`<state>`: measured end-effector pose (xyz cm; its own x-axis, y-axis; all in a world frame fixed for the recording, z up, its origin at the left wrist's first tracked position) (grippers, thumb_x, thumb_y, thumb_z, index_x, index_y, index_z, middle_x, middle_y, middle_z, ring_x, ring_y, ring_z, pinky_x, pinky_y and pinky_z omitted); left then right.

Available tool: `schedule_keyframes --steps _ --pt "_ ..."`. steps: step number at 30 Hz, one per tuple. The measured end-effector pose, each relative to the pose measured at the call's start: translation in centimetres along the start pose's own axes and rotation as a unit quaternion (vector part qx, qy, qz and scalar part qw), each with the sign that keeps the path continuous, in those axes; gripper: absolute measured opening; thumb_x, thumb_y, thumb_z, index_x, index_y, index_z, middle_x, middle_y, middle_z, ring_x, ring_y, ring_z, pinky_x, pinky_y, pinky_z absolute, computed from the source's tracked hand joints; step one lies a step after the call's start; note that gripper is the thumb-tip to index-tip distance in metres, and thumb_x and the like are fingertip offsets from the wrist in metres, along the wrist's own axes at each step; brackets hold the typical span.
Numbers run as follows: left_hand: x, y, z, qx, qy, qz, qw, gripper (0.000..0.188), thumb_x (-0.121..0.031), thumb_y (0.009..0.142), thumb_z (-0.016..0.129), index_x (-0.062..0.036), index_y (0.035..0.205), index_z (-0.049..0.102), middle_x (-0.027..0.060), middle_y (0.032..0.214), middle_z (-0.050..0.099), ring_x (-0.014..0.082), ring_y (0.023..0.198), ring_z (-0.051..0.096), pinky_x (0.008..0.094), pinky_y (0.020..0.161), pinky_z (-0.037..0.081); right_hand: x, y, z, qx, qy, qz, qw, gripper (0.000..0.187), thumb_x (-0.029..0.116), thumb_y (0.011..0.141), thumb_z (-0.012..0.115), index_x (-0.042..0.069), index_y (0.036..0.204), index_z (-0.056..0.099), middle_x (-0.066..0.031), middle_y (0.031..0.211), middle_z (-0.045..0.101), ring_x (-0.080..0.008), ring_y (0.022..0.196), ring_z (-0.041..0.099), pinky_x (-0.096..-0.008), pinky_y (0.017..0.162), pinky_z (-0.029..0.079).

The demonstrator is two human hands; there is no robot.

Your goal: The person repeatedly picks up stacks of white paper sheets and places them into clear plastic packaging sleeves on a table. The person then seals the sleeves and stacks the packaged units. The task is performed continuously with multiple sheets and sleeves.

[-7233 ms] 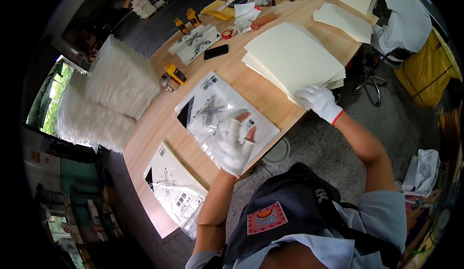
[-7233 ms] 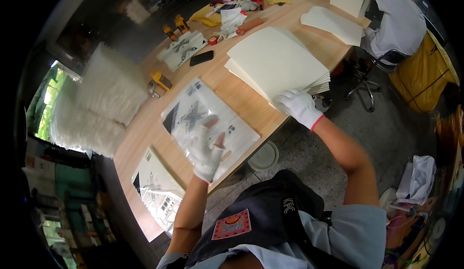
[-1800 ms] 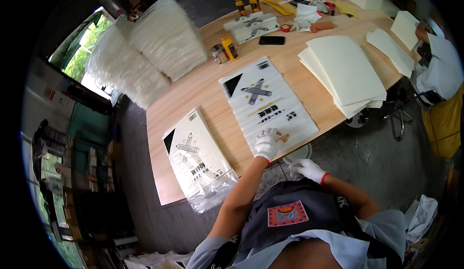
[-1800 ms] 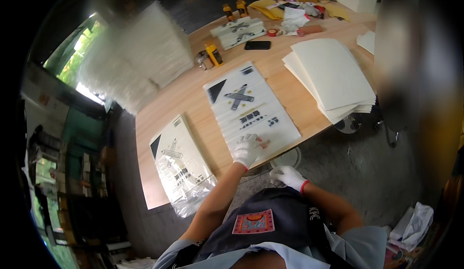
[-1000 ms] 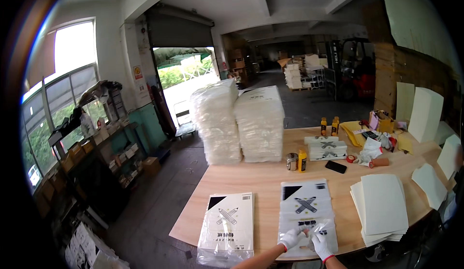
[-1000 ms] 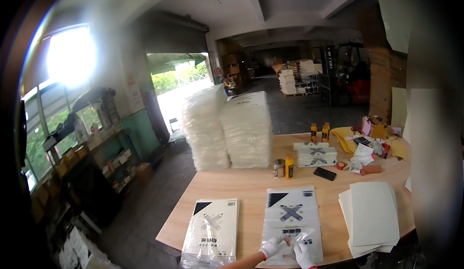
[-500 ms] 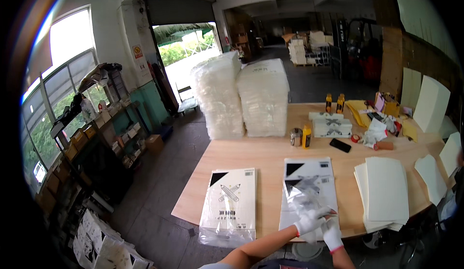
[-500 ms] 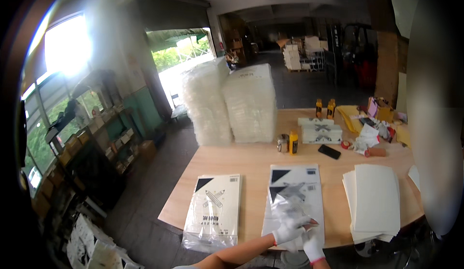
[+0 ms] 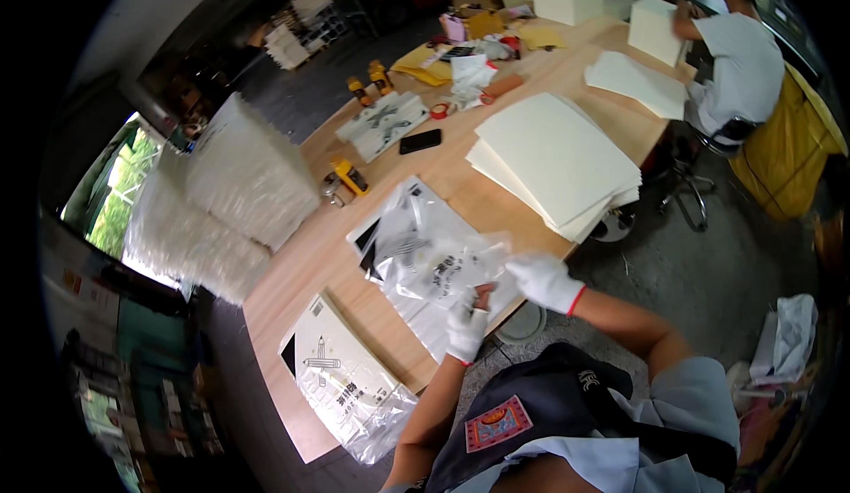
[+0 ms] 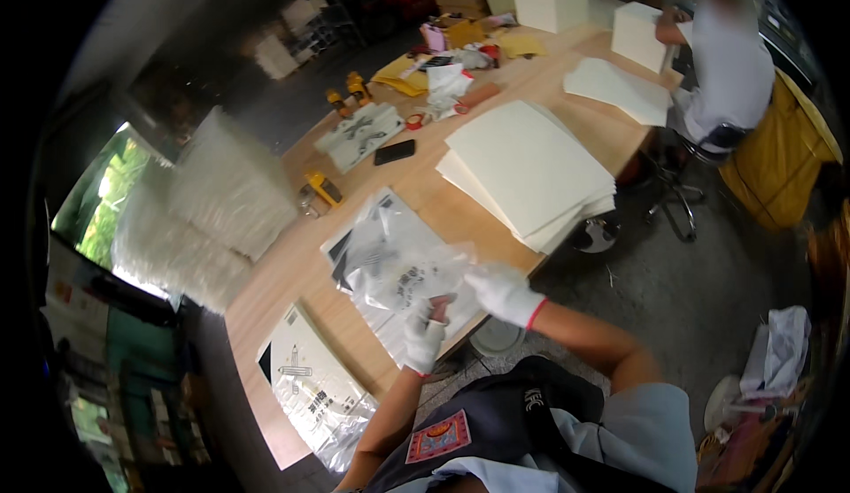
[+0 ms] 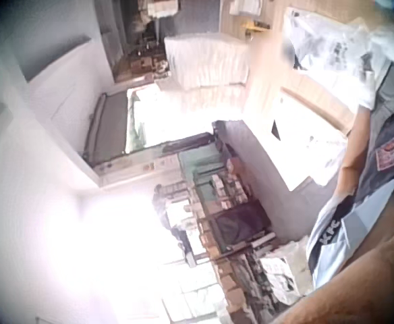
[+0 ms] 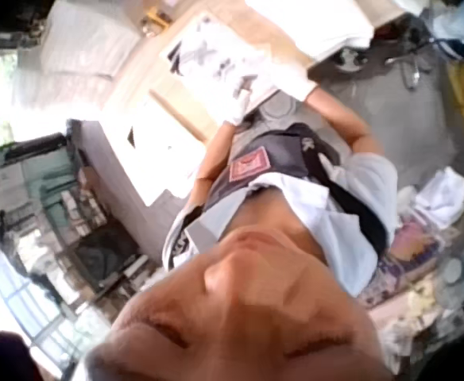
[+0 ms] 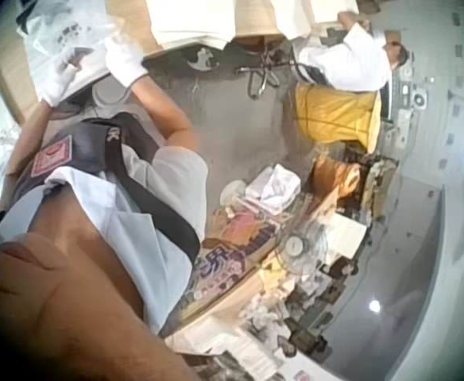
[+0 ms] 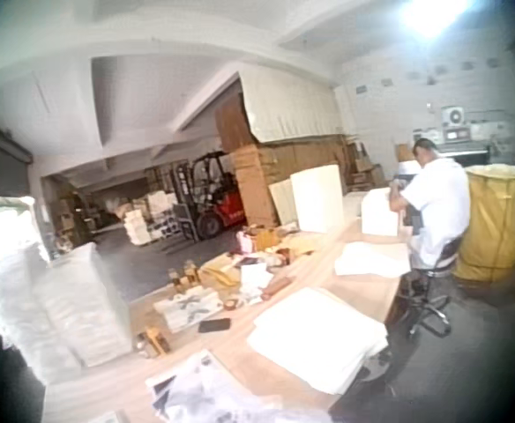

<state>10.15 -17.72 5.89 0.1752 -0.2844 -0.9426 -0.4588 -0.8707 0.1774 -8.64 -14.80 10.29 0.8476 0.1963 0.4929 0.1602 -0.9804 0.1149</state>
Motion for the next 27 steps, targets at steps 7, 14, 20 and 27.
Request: schedule_keyframes --steps 7,14,20,27 --pt "0.0 1.5 0.8 0.033 -0.055 -0.087 0.994 0.019 -0.013 0.095 0.05 -0.0025 0.108 0.06 0.0065 0.102 0.067 0.0041 0.058 0.048 0.0189 0.049 0.04 -10.0 -2.1 -3.9 -0.244 -0.197 0.011 0.949 0.022 0.014 0.076 0.059 0.013 0.098 0.059 -0.0042 0.104 0.059 -0.0251 0.097 0.056 -0.0367 0.079 0.049" --pt "0.2 3.6 2.2 0.1 -0.095 -0.078 0.987 0.024 -0.011 0.095 0.051 -0.0028 0.115 0.058 0.0052 0.094 0.064 0.0062 0.07 0.053 0.0211 0.06 0.045 -12.1 -1.3 -4.3 -0.203 -0.21 -0.028 0.956 0.016 0.021 0.081 0.056 0.013 0.095 0.059 -0.0048 0.09 0.062 -0.0239 0.086 0.061 -0.0373 0.074 0.051" --pt "-4.3 6.6 5.7 0.211 -0.238 -0.136 0.938 0.037 -0.021 0.095 0.055 0.0009 0.124 0.05 0.0081 0.108 0.062 0.0109 0.089 0.057 0.0243 0.078 0.048 -7.9 -1.3 -7.3 -0.249 -0.23 -0.059 0.939 0.009 0.02 0.08 0.059 0.012 0.084 0.057 -0.0054 0.08 0.058 -0.0246 0.074 0.059 -0.0385 0.068 0.05" --pt "-1.7 5.9 1.0 0.07 -0.216 -0.259 0.939 0.04 -0.001 0.082 0.046 -0.0002 0.122 0.05 0.0064 0.1 0.057 0.0155 0.087 0.058 0.0283 0.073 0.049 -2.7 -8.0 -5.0 -0.23 0.045 0.02 0.972 0.032 0.032 0.087 0.063 0.01 0.11 0.061 -0.0139 0.113 0.059 -0.0239 0.101 0.061 -0.0336 0.084 0.049"
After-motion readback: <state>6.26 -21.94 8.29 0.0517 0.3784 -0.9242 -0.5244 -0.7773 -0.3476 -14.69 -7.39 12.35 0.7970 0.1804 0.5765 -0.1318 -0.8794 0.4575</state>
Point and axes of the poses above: each hand's wrist, its own y-axis towards the middle knuckle, its own z-axis out of the palm, x = y × z, the point moved 3 cm from there along y, towards the middle knuckle
